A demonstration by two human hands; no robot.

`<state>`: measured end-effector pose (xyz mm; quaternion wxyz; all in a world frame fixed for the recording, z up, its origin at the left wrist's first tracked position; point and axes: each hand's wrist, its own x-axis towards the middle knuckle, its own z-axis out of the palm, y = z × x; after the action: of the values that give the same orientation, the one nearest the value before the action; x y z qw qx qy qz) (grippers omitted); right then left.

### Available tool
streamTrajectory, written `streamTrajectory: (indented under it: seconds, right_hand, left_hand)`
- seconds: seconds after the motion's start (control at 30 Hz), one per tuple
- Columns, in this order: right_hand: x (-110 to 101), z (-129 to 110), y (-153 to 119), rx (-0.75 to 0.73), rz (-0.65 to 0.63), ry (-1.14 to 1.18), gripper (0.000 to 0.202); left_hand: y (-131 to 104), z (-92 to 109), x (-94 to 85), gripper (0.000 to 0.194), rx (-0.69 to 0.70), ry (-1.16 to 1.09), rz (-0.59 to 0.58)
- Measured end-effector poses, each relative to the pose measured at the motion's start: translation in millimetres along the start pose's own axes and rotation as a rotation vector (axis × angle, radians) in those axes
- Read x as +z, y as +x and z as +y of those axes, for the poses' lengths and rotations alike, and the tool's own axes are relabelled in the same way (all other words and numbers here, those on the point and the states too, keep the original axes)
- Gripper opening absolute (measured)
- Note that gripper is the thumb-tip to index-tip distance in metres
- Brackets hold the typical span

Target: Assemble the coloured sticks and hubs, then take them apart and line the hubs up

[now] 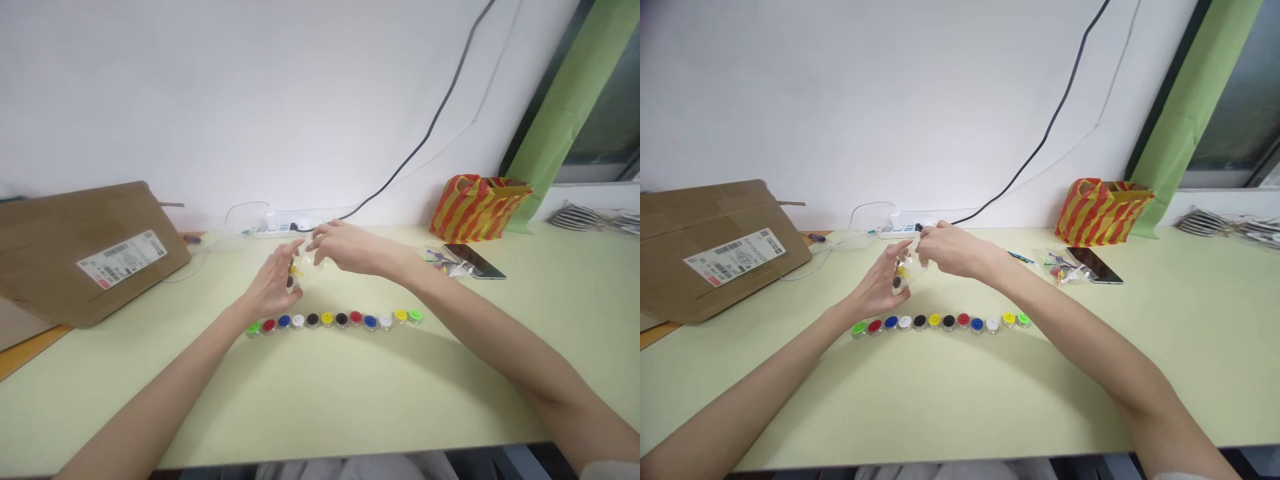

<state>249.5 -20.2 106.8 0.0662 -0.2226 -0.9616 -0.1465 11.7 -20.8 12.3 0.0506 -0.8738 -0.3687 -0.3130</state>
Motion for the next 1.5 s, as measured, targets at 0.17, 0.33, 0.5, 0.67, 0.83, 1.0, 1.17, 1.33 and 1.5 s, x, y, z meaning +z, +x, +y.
streamTrajectory:
  seconds: [0.17, 0.33, 0.5, 0.67, 0.83, 1.0, 1.17, 1.33, 1.5]
  right_hand:
    - [-5, 0, -2, -0.013, 0.118, 0.016, 0.047]
    - [1, 18, -2, 0.160, 0.366, -0.015, 0.053]
    - [34, 59, -9, 0.420, 0.001, -0.024, 0.043]
    - [83, 86, -16, 0.496, -0.330, 0.046, 0.031]
    - [105, 86, -15, 0.492, -0.343, 0.037, 0.027]
    - [110, 81, -12, 0.447, -0.298, 0.033, 0.031]
    - [109, 81, -11, 0.378, -0.211, 0.106, 0.026]
    - [96, 84, -13, 0.431, 0.049, 0.321, 0.019]
    - [84, 86, -10, 0.573, 0.439, 0.594, 0.008]
  left_hand:
    - [1, -6, 3.3, 0.100, -0.030, 0.055, 0.042]
    - [0, -10, 3.2, 0.099, -0.061, 0.105, 0.073]
    - [-2, -12, 4.0, 0.092, -0.064, 0.146, -0.021]
    - [-3, -16, 4.9, 0.089, -0.084, 0.149, -0.072]
    - [-3, -18, 3.4, 0.091, -0.102, 0.145, -0.066]
    - [-3, -16, 3.1, 0.087, -0.094, 0.155, -0.063]
    - [-3, -17, 4.7, 0.090, -0.098, 0.143, -0.078]
    - [-4, -18, 9.9, 0.095, -0.161, 0.024, -0.057]
    - [-2, -19, 11.0, 0.097, -0.271, -0.155, 0.069]
